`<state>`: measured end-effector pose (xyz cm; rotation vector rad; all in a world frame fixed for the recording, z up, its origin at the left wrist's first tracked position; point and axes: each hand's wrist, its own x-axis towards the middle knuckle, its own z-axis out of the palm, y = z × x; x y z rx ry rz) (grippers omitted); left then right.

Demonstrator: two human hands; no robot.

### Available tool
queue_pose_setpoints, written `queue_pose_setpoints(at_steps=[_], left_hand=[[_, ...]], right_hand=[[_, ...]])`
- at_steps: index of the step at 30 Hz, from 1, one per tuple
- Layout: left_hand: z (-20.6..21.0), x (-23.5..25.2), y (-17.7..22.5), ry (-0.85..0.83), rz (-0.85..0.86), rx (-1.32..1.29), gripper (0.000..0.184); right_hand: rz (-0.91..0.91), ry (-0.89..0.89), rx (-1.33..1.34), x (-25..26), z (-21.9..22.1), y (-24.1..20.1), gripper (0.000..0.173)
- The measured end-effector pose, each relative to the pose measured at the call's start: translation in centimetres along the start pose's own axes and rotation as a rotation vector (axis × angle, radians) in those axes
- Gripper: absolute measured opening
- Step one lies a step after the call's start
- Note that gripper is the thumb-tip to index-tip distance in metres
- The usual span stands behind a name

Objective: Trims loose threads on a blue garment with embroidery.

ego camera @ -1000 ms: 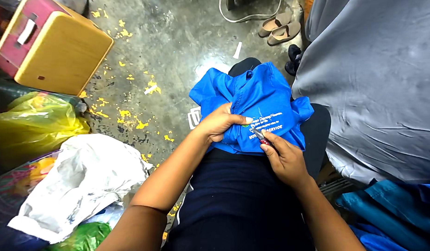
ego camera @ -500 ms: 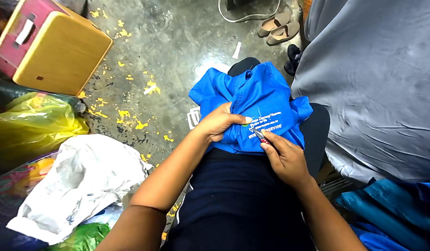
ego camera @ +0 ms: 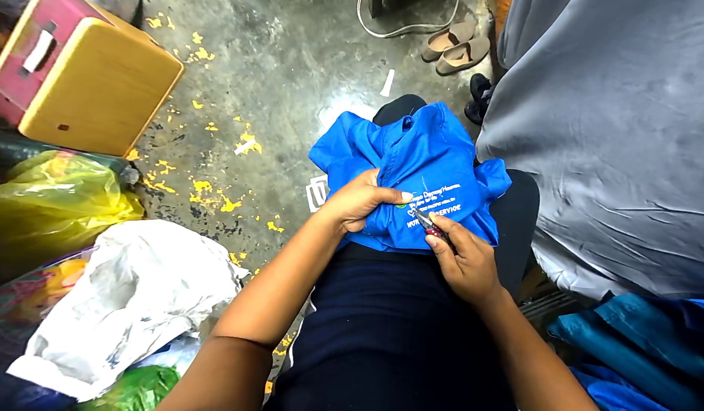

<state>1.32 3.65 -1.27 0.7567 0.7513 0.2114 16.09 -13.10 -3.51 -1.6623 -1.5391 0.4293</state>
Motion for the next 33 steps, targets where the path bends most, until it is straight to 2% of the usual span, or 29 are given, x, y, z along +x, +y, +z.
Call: queue_pose_setpoints(at_steps=[14,19,23,33], left_hand=[[-0.18,0.06,-0.31,0.006,-0.004,0.011,0.026],[-0.22,0.11,-0.28,0.002,-0.004,0.004,0.026],[-0.17,0.1,-0.13,-0.004,0.001,0.013,0.026],[0.1,0.19,-0.61,0.009,0.03,0.225,0.032]], right_hand=[[-0.002,-0.052,-0.008,0.2,-0.61,0.32,0.032],[-0.043,0.013,-0.046,0.06,0.03,0.54,0.031],[0.008,0.045,0.048,-0.3,0.34,0.75,0.035],[0.053,-0.044,-0.026,-0.58,-0.53,0.51,0.036]])
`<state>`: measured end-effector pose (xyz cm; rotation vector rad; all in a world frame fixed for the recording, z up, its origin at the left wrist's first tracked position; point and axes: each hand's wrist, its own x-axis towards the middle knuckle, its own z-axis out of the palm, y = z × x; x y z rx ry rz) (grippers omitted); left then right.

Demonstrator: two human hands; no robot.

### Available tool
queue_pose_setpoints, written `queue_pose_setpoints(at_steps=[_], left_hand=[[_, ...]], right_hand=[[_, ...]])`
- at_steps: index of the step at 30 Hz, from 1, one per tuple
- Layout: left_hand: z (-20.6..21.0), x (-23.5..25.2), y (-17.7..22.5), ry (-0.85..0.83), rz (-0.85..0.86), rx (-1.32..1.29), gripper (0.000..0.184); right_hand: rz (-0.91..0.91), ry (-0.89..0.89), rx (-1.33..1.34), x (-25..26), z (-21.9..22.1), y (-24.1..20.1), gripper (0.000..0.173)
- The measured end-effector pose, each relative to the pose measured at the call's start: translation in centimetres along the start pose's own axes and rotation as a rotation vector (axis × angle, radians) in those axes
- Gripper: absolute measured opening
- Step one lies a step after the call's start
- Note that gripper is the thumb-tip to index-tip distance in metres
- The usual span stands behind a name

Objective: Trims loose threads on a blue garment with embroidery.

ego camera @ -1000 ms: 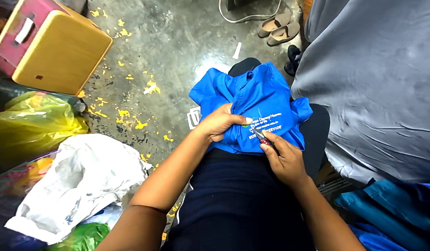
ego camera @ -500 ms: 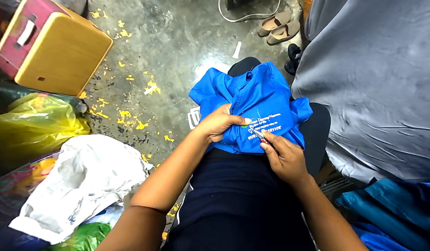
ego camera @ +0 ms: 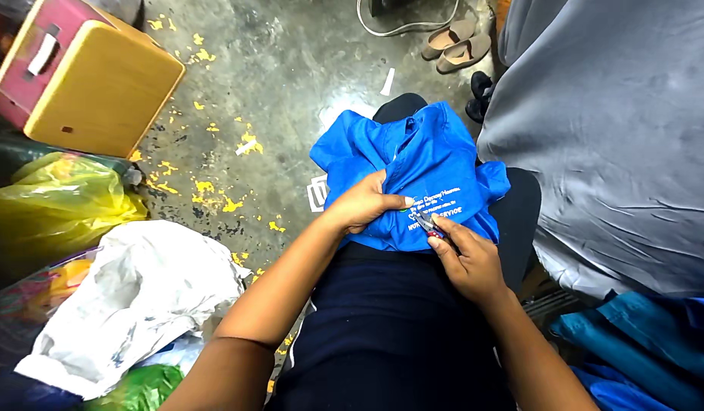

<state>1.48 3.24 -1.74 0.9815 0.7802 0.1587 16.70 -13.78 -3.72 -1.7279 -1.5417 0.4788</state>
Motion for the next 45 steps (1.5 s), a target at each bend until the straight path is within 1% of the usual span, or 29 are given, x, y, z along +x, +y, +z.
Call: queue_pose_setpoints(at_steps=[3,6,10,13,21,30,36,45], left_hand=[[-0.1,-0.1,0.0,-0.008,0.025,0.043,0.032],[-0.4,-0.2,0.1,-0.039,0.035,0.073,0.033],[-0.6,-0.1,0.3,-0.08,0.047,0.111,0.034],[-0.8,0.0,0.5,-0.114,0.045,0.13,0.034],[-0.8,0.0,1.0,-0.15,-0.001,0.088,0.028],[-0.8,0.1,1.3,-0.138,-0.038,0.086,0.028],[-0.9,0.1,1.3,-0.14,-0.038,0.082,0.028],[-0.9,0.2,1.4,-0.138,-0.048,0.073,0.028]], right_hand=[[-0.005,0.009,-0.015,0.0,-0.1,0.2,0.036],[-0.021,-0.037,-0.054,0.3,-0.7,0.7,0.037],[-0.069,-0.08,-0.171,1.1,-1.6,1.3,0.037],[-0.1,-0.103,-0.242,1.8,-2.1,1.5,0.033],[-0.174,-0.113,-0.158,3.1,-2.0,2.4,0.029],[-0.199,-0.103,-0.142,3.5,-1.9,2.4,0.027],[-0.187,-0.115,-0.141,3.6,-2.1,2.4,0.028],[-0.226,-0.119,-0.139,4.0,-1.9,2.4,0.028]])
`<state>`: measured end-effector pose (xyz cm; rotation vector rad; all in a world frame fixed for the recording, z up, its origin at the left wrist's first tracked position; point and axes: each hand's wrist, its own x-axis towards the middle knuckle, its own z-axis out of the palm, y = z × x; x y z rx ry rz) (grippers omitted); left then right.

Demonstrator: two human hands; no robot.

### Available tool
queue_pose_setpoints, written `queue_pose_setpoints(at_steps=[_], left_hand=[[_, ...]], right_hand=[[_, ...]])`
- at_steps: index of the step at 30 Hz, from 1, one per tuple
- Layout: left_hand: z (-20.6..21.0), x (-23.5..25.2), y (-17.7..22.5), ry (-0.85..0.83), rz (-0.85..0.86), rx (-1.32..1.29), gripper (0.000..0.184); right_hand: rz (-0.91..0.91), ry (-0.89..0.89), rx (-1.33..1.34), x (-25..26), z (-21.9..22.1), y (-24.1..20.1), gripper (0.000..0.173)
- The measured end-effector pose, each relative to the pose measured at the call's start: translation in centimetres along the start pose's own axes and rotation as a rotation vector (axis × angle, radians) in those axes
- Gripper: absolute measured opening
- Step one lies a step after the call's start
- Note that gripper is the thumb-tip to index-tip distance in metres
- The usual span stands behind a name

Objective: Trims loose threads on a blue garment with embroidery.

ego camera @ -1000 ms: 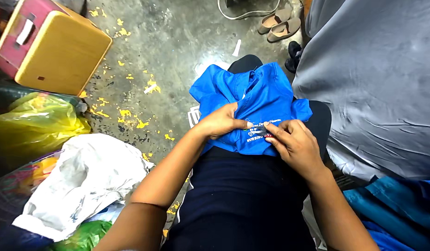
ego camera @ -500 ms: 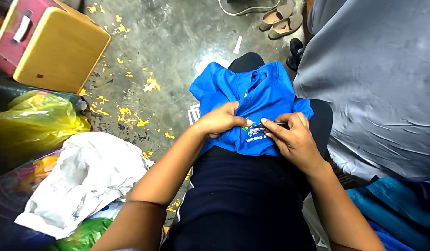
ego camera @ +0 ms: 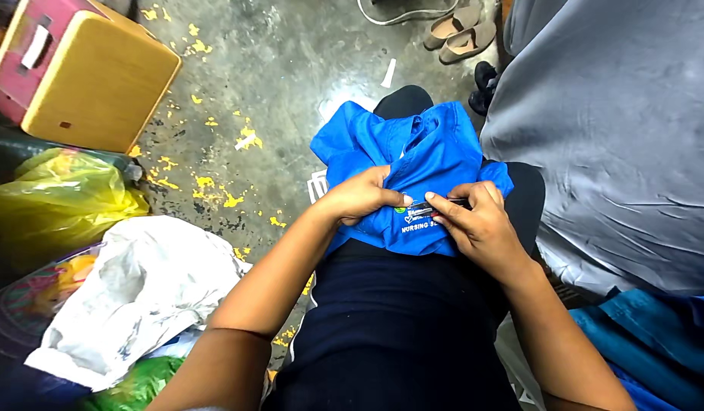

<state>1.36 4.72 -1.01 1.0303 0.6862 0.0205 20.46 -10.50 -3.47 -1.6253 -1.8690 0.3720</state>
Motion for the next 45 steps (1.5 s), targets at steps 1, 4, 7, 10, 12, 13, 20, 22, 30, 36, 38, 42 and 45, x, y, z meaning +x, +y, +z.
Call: queue_pose_setpoints(at_steps=[1,4,7,10,12,13,20,22,30,36,38,42,45], left_hand=[[0.0,0.0,0.0,0.003,-0.003,-0.004,0.028],[0.0,0.0,0.1,0.013,-0.014,-0.025,0.029],[0.0,0.0,0.1,0.014,-0.015,-0.054,0.029],[-0.1,0.0,0.0,0.004,-0.004,-0.083,0.03],[-0.2,0.0,0.0,0.002,-0.002,-0.09,0.029],[-0.1,0.1,0.0,0.004,-0.004,-0.089,0.029],[0.0,0.0,0.0,0.021,-0.005,-0.096,0.028],[0.0,0.0,0.0,0.025,-0.001,-0.086,0.028],[0.2,0.3,0.1,0.037,0.025,0.035,0.028],[0.2,0.2,0.2,0.041,0.031,0.05,0.027],[0.2,0.1,0.3,0.052,0.018,0.057,0.028],[0.2,0.2,0.3,0.053,0.012,0.041,0.028],[0.3,0.3,0.2,0.056,0.005,0.038,0.027]], right_hand=[[-0.001,0.003,-0.003,0.0,0.0,0.0,0.028],[0.0,0.016,-0.012,0.0,0.3,-0.1,0.028],[-0.006,0.035,-0.017,-0.2,0.5,-0.2,0.027],[-0.033,0.084,-0.029,-0.3,0.7,-0.2,0.025],[-0.048,0.11,-0.03,-0.4,1.0,-0.2,0.025],[-0.054,0.12,-0.029,-0.4,1.2,-0.2,0.025],[0.051,0.149,-0.011,-0.3,0.8,-0.2,0.028],[0.093,0.115,-0.013,-0.3,0.1,-0.1,0.031],[0.097,-0.038,0.043,-0.7,-1.2,-0.5,0.032],[0.074,-0.003,0.055,-0.5,-0.7,-0.2,0.028],[0.076,0.009,0.06,-0.5,-0.5,-0.3,0.027],[0.075,0.021,0.07,-0.5,-0.3,-0.3,0.027],[0.071,0.031,0.085,-0.5,-0.2,-0.4,0.026]])
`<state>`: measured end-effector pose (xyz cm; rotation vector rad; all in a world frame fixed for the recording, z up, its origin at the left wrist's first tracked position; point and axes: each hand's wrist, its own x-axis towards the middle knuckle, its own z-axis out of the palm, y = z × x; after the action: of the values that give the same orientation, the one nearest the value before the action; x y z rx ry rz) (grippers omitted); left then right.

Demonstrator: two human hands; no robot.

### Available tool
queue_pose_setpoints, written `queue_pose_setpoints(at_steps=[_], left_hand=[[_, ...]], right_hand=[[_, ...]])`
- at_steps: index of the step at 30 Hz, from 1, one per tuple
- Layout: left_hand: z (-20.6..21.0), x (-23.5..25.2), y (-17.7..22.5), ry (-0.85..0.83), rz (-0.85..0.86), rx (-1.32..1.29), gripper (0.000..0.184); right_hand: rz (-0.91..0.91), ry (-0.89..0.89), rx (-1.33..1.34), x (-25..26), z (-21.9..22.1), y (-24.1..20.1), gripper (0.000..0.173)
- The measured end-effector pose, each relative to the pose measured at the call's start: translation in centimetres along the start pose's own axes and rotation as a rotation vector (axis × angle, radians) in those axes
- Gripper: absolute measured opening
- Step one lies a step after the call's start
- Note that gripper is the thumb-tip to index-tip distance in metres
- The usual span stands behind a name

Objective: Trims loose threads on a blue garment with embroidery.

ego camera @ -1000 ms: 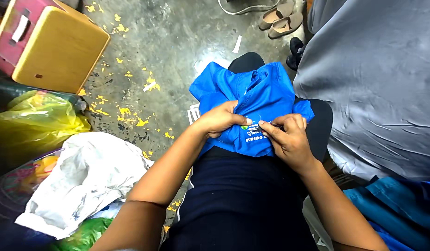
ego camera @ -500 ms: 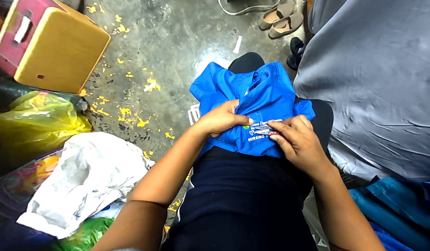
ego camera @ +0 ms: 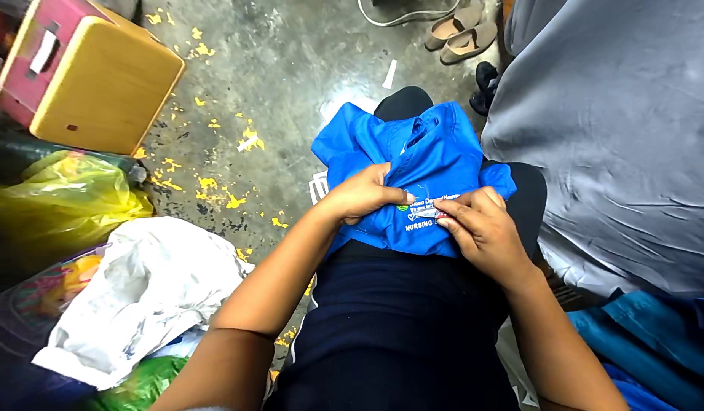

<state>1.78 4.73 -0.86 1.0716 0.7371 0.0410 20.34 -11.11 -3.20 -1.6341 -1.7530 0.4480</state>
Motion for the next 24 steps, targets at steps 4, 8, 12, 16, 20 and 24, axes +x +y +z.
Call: queue_pose_setpoints(at_steps=[4,8,12,16,20,24], left_hand=[[0.0,0.0,0.0,0.003,0.004,-0.014,0.026],[0.0,-0.1,0.0,0.01,0.006,-0.022,0.025],[0.3,-0.1,0.0,0.018,-0.002,-0.055,0.025],[0.4,-0.3,0.0,0.076,0.008,-0.096,0.026],[2.0,-0.5,-0.3,0.319,0.124,-0.152,0.024],[4.8,0.4,-0.5,0.55,0.287,-0.307,0.027]], right_hand=[[-0.003,0.003,-0.005,0.0,0.1,0.0,0.026],[-0.001,0.011,-0.02,0.0,0.2,-0.1,0.026],[-0.002,-0.002,-0.005,0.1,0.0,-0.1,0.026],[0.06,-0.023,0.141,-0.2,-0.7,-0.1,0.026],[0.215,0.181,0.199,-0.6,-1.6,-0.4,0.032],[0.308,0.334,0.21,-0.7,-1.0,-2.0,0.037]])
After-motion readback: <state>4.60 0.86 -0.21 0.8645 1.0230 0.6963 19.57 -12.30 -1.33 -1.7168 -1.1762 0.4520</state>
